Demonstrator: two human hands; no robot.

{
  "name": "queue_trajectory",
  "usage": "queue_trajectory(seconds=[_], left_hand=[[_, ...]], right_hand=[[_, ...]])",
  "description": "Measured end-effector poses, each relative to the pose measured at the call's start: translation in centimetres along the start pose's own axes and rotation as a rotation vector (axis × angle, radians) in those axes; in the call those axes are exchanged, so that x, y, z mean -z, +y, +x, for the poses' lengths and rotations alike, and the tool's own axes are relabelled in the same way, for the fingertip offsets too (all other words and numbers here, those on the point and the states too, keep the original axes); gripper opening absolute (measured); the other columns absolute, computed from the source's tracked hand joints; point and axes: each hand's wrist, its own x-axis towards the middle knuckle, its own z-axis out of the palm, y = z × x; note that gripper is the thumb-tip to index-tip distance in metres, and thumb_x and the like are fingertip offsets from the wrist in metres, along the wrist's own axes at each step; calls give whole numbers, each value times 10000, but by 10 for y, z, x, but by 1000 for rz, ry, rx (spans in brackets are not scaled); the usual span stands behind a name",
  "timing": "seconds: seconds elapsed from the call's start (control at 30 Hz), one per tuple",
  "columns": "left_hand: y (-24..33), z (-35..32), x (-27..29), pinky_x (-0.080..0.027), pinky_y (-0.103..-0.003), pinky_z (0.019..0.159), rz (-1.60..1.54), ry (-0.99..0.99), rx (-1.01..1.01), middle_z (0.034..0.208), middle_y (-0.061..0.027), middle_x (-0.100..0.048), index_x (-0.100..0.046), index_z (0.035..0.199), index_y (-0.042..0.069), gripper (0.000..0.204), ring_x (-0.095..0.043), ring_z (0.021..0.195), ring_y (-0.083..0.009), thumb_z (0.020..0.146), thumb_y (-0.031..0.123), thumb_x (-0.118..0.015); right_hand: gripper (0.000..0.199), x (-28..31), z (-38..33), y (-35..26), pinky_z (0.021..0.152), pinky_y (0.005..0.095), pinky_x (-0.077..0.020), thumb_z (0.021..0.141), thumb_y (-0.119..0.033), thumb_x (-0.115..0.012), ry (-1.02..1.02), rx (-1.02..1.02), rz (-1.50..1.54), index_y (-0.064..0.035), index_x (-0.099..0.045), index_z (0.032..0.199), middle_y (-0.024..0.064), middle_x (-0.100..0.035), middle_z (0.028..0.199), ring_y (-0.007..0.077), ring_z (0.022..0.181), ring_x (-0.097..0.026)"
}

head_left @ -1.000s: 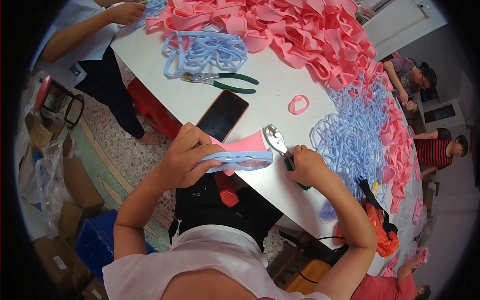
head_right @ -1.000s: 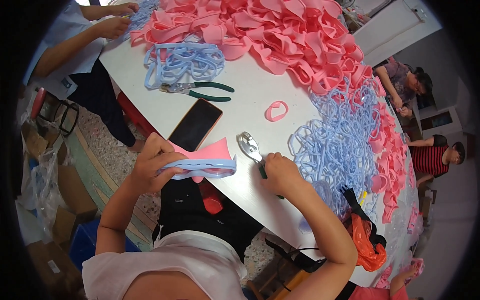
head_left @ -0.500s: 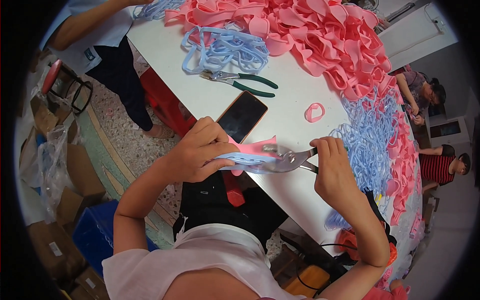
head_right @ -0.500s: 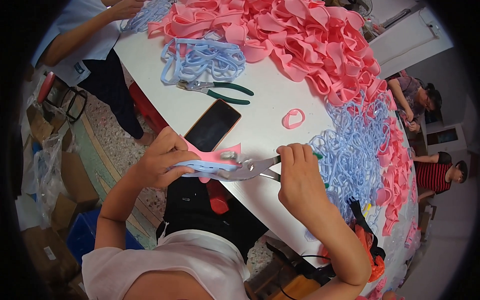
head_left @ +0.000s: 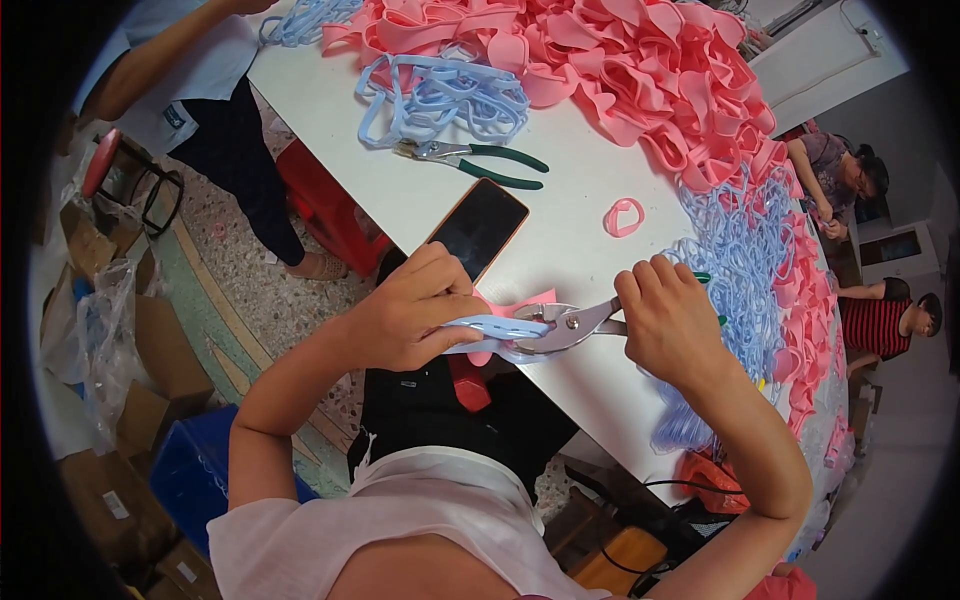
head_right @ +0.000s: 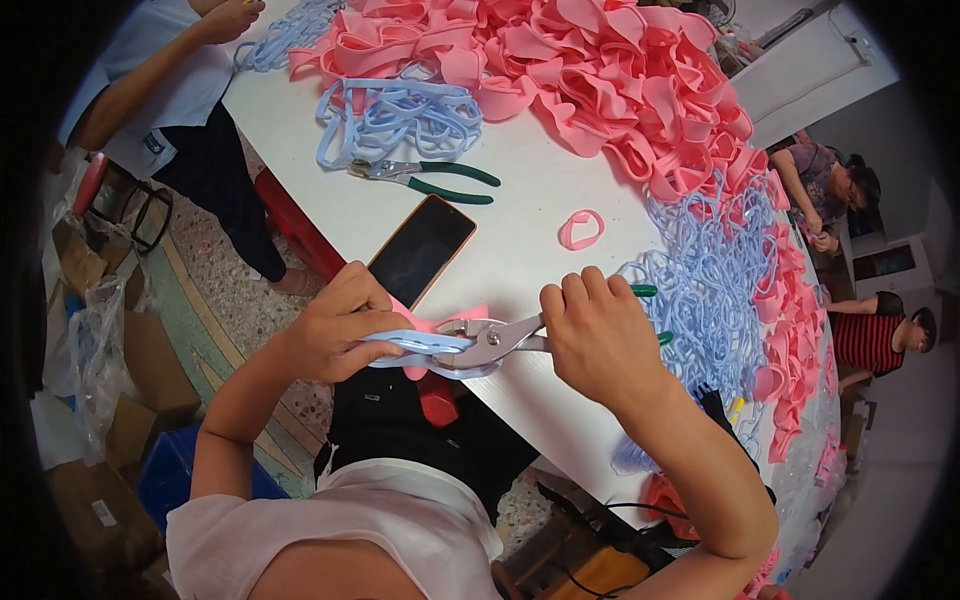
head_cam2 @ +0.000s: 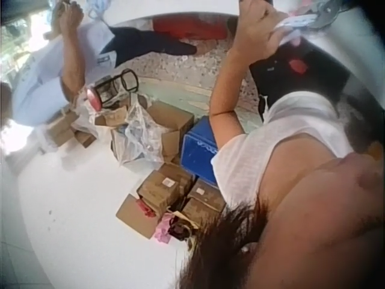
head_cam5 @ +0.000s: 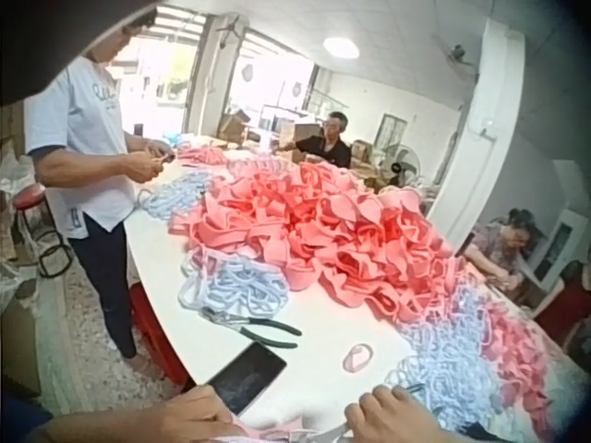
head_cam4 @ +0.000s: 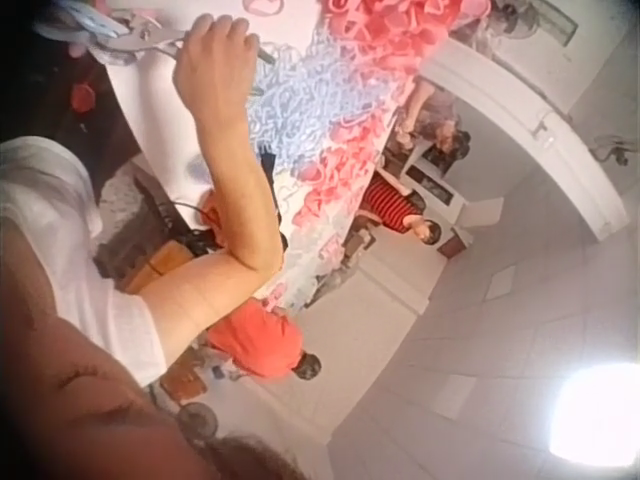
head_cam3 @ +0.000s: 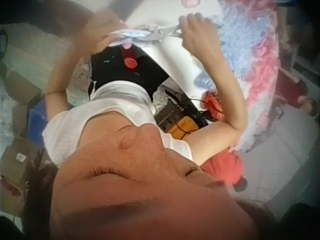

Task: Manually assemble parts of protective goggles, specifically fitting colored frames and straps.

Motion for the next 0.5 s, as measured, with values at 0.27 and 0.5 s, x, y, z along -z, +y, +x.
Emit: queue_trajectory(seconds=[0.27, 0.5], left_hand=[[-8, -2, -9, -372, -337, 718, -13, 15, 15, 818, -63, -496, -697, 974, 30, 270, -452, 772, -231, 726, 94, -779], [-4, 2, -5, -369, -334, 710, -20, -34, 24, 813, -58, -494, -695, 976, 39, 252, -448, 776, -231, 743, 105, -766]], right_hand=[[94, -12, 1, 1, 677, 356, -428, 803, -129, -579, 78, 21, -10, -47, -534, 808, 84, -536, 791, 235, 791, -528], [104, 6, 2, -3, 647, 340, -406, 775, -138, -571, 165, 72, -237, -38, -551, 792, 78, -513, 767, 213, 762, -500]])
